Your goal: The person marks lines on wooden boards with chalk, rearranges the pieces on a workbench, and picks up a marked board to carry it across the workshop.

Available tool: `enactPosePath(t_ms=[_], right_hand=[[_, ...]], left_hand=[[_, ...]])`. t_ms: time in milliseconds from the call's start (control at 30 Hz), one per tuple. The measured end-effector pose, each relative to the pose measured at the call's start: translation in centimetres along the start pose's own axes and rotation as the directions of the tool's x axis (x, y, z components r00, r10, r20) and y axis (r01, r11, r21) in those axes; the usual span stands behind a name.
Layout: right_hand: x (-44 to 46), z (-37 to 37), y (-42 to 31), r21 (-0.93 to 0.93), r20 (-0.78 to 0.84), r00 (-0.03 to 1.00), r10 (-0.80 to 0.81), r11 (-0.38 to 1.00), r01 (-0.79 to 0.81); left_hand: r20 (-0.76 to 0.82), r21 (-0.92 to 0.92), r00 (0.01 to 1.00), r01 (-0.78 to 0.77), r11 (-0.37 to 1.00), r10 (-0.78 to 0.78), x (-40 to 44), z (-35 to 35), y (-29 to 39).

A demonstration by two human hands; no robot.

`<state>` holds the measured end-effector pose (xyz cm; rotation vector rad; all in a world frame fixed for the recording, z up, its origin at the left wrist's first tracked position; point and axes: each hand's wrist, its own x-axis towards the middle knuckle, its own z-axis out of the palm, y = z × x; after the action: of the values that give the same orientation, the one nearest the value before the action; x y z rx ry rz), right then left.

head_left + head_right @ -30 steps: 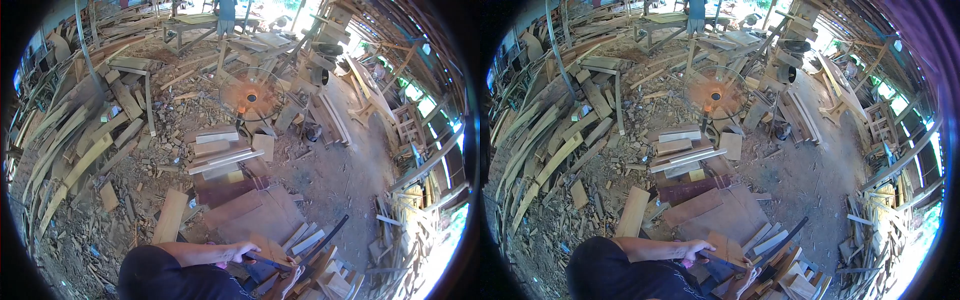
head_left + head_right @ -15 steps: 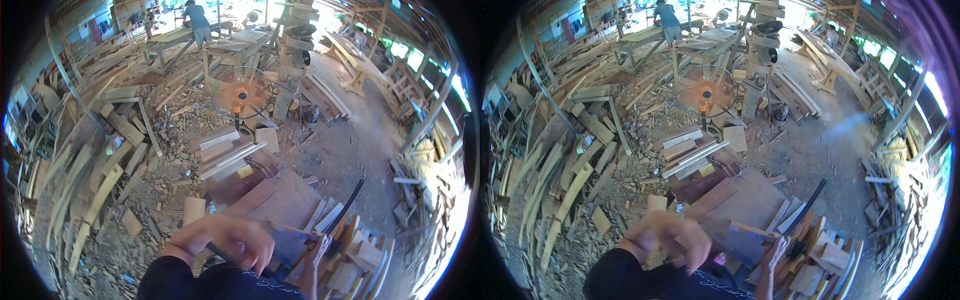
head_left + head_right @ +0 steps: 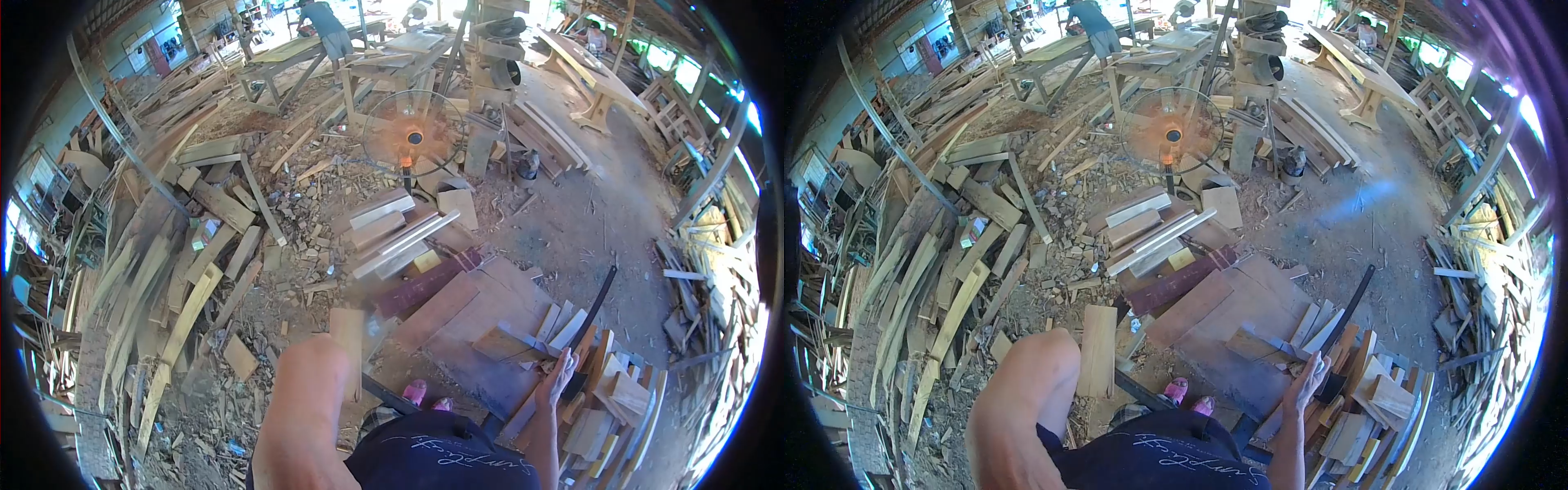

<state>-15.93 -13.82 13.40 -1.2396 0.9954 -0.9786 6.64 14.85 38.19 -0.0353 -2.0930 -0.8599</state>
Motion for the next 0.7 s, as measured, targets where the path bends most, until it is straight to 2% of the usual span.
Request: enactPosePath(t_ms=[100,167,200,367,467,600,667,700], right_hand=[[-0.1,0.3,-0.6,-0.045,0.045,0.997,-0.058,0.997,0.060],[-0.3,0.8,-0.8,0.024,0.004,0.998,0.067,0.997,-0.067],[-0.2,1.0,-0.8,0.025,0.009,0.998,0.069,0.997,-0.069],[-0.9,2.9,-2.9,0.017,0.022,0.997,-0.074,0.997,0.074],[0.1,1.9,-0.9,-0.029,0.038,0.993,-0.116,0.993,0.117],[-0.1,1.5,-0.6,-0.002,0.033,0.998,-0.062,0.998,0.062],[-0.8,1.9,-1.6,-0.125,0.019,0.985,-0.170,0.977,0.171],[-1.0,1.9,-1.8,-0.126,0.015,0.985,-0.172,0.977,0.173]], left_hand=[[-0.012,0.010,1.000,0.005,1.000,-0.005,-0.2,0.7,0.4],[-0.014,0.014,1.000,0.015,1.000,-0.015,-0.4,1.0,0.9],[-0.016,0.015,1.000,0.019,1.000,-0.019,-0.4,1.2,1.1],[-0.010,0.018,1.000,0.029,0.999,-0.028,-0.6,1.5,1.7],[0.001,0.010,1.000,0.026,1.000,-0.026,-0.6,1.6,1.8],[0.022,-0.003,1.000,0.019,1.000,-0.019,-0.4,1.5,1.7],[0.037,-0.008,0.999,0.013,1.000,-0.013,-0.4,1.2,1.6],[0.041,-0.012,0.999,0.010,1.000,-0.009,-0.3,1.2,1.5]])
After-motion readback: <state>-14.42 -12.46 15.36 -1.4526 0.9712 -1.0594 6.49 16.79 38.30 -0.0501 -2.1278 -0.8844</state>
